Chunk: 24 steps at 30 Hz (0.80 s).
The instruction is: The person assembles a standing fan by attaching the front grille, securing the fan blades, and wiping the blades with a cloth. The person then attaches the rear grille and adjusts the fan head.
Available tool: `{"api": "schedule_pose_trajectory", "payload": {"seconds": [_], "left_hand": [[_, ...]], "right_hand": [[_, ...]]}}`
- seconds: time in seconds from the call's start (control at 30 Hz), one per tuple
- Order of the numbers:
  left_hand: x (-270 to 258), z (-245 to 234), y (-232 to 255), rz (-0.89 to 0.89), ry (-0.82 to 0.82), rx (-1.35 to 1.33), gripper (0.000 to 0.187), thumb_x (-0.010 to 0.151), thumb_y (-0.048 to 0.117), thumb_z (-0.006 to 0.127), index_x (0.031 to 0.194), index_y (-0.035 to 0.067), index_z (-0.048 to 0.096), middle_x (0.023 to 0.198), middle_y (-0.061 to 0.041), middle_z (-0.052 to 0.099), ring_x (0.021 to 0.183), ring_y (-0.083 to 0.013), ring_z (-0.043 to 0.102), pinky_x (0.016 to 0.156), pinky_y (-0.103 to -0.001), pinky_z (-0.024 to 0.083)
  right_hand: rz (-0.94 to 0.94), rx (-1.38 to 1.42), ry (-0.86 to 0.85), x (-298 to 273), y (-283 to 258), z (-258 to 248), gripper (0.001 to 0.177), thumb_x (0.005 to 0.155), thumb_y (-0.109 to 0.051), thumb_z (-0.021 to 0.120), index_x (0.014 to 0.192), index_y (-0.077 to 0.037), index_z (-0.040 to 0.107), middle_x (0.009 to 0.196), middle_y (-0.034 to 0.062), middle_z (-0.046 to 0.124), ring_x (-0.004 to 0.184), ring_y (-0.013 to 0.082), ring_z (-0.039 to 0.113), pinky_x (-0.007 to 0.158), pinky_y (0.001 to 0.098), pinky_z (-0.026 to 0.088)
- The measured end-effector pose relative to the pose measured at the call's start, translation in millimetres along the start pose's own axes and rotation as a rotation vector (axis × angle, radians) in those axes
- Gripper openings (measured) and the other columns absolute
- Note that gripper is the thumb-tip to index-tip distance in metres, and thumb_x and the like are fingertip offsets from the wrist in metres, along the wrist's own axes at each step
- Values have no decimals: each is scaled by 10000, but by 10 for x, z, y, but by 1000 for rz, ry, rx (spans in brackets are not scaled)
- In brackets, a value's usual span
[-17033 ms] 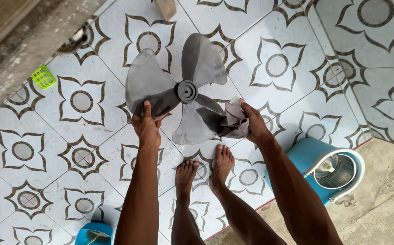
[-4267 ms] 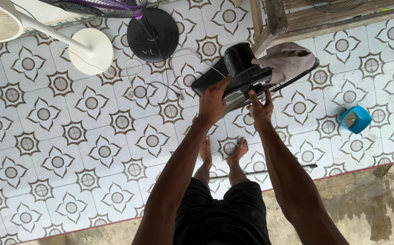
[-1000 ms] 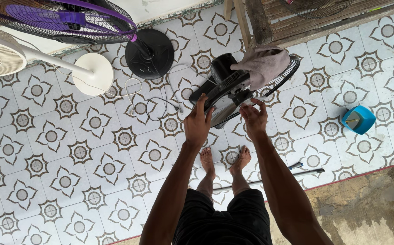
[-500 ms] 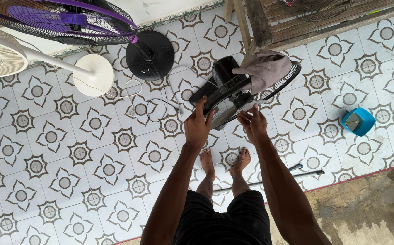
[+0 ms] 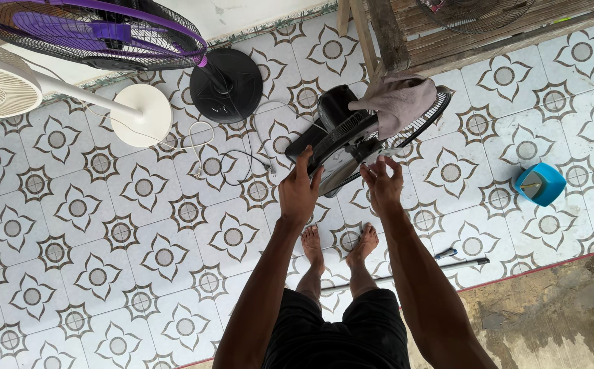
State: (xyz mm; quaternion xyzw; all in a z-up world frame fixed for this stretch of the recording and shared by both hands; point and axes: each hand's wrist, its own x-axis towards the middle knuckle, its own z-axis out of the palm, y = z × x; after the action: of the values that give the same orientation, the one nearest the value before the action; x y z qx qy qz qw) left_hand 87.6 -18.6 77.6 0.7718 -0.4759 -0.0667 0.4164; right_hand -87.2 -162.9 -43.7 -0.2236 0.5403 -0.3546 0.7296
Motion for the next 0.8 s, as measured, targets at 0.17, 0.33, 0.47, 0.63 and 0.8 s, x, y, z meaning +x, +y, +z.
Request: {"api": "schedule_pose_trajectory", "payload": {"seconds": [0.17, 0.33, 0.47, 0.63, 0.8], "left_hand": [[4, -8, 3, 12, 23, 14, 431, 976, 125, 711, 1317, 26, 467, 1333, -223, 676, 1015, -356, 753, 735, -375, 658], [-7, 9, -1, -6, 17, 5, 447, 977, 123, 718, 1336, 23, 473, 1313, -215, 680, 1015, -362, 752, 743, -377, 659], [-15, 1, 27, -12, 9, -2, 433, 974, 131, 726, 1312, 29, 475, 1322, -205, 689, 976, -347, 766, 720, -374, 655], [-13, 3, 34, 9, 46, 0, 437, 985, 115, 708, 1343, 28, 473, 1311, -213, 684, 999, -353, 761, 742, -369, 661], [11, -4, 18, -7, 31, -7, 431, 980, 131, 720, 1324, 36, 478, 1302, -198, 700, 962, -340, 773, 711, -371, 657]], "right_hand": [[-167, -162, -102, -50, 20, 13, 475, 944, -207, 751, 1289, -20, 485, 1020, 177, 679, 906, 195, 697, 836, 312, 630], [51, 135, -20, 8, -44, -4, 498, 984, -338, 654, 1263, 27, 462, 996, 193, 662, 903, 257, 731, 828, 360, 653], [-93, -194, -110, 24, -50, 20, 495, 976, -269, 731, 1275, 24, 468, 1070, 211, 613, 933, 248, 688, 862, 369, 646], [-29, 16, -4, -16, -51, 0, 446, 1001, -305, 691, 1278, -58, 443, 1056, 129, 539, 948, 256, 689, 872, 346, 630], [-80, -78, -181, -5, -75, 19, 486, 948, -217, 704, 1303, -58, 413, 1073, 147, 656, 950, 191, 664, 863, 319, 615]]}}
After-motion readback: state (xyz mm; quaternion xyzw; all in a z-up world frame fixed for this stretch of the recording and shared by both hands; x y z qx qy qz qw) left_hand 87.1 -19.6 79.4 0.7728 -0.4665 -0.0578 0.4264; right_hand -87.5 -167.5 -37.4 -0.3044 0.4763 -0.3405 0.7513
